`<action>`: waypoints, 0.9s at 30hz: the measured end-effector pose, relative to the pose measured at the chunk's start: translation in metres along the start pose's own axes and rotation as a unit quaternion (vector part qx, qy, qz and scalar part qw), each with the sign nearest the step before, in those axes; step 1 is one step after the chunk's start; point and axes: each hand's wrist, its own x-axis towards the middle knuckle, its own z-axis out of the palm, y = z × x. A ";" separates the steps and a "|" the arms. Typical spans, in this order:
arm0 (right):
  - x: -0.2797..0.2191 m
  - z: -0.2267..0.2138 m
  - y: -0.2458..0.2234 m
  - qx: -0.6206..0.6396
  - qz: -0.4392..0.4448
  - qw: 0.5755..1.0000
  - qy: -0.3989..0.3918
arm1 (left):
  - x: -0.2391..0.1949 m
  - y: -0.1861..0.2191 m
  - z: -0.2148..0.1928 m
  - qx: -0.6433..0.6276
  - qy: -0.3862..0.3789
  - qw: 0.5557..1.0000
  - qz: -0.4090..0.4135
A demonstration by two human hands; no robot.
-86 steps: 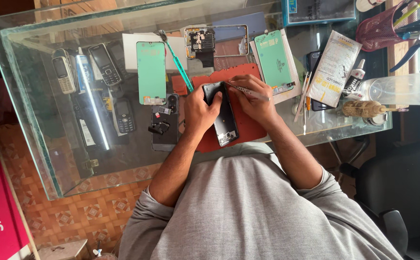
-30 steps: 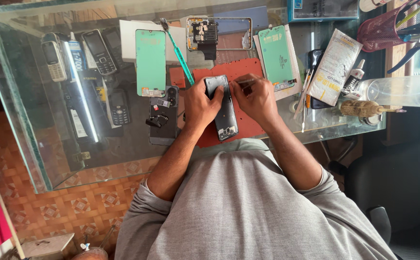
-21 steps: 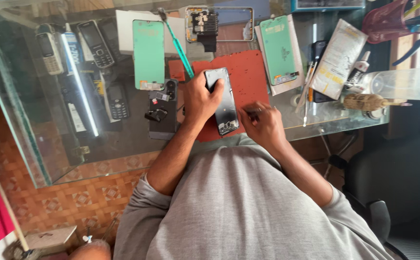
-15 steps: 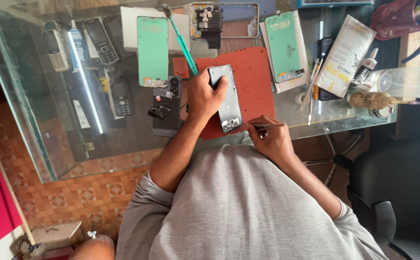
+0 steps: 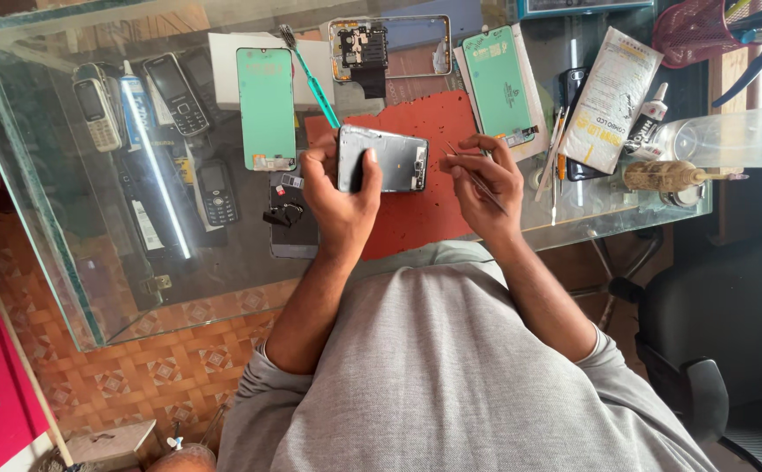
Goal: The person cleans and applies adhesive to a smartphone chassis and screen during a repair process.
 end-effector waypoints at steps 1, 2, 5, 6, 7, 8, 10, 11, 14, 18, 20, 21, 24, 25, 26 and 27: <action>0.001 0.002 0.001 -0.036 -0.026 0.999 0.006 | -0.002 0.003 -0.002 0.029 -0.017 0.999 -0.010; 0.001 0.004 0.002 -0.036 -0.025 0.999 0.006 | -0.004 0.006 -0.004 0.059 -0.034 0.997 -0.020; -0.002 0.008 0.009 -0.027 -0.055 0.998 0.025 | -0.010 0.008 -0.002 0.018 -0.051 0.999 0.005; -0.003 0.010 0.012 -0.022 -0.048 0.998 0.034 | -0.011 0.008 -0.001 0.019 -0.051 0.999 0.003; -0.005 0.011 0.015 -0.016 -0.041 0.998 0.043 | -0.012 0.007 0.000 0.011 -0.058 0.998 0.001; -0.005 0.011 0.019 -0.016 -0.040 0.998 0.042 | -0.013 0.007 0.000 0.003 -0.066 0.998 -0.001; -0.007 0.011 0.024 -0.046 -0.019 0.998 0.045 | -0.014 0.006 0.000 0.004 -0.068 0.998 -0.003; -0.007 0.011 0.026 -0.047 -0.018 0.998 0.047 | -0.013 0.005 0.000 0.004 -0.070 0.998 -0.004; -0.007 0.012 0.029 -0.031 -0.008 0.999 0.040 | -0.012 0.005 0.001 -0.008 -0.073 0.997 0.003; -0.006 0.013 0.028 -0.060 -0.052 0.996 0.042 | -0.012 0.005 0.001 -0.005 -0.071 0.997 -0.004; -0.006 0.013 0.027 -0.062 -0.042 0.996 0.042 | -0.012 0.005 0.000 0.001 -0.073 0.997 -0.008; -0.005 0.013 0.027 -0.054 -0.046 0.997 0.038 | -0.012 0.005 0.000 0.001 -0.073 0.997 -0.009; -0.005 0.013 0.027 -0.047 -0.047 0.997 0.033 | -0.012 0.003 0.000 0.007 -0.075 0.997 -0.008; -0.004 0.013 0.027 -0.049 -0.045 0.997 0.032 | -0.012 0.003 0.000 0.004 -0.076 0.997 -0.011; -0.005 0.013 0.026 -0.049 -0.045 0.997 0.032 | -0.012 0.003 0.000 0.001 -0.077 0.997 -0.014; -0.005 0.013 0.026 -0.043 -0.048 0.997 0.031 | -0.011 0.002 0.000 0.000 -0.077 0.997 -0.014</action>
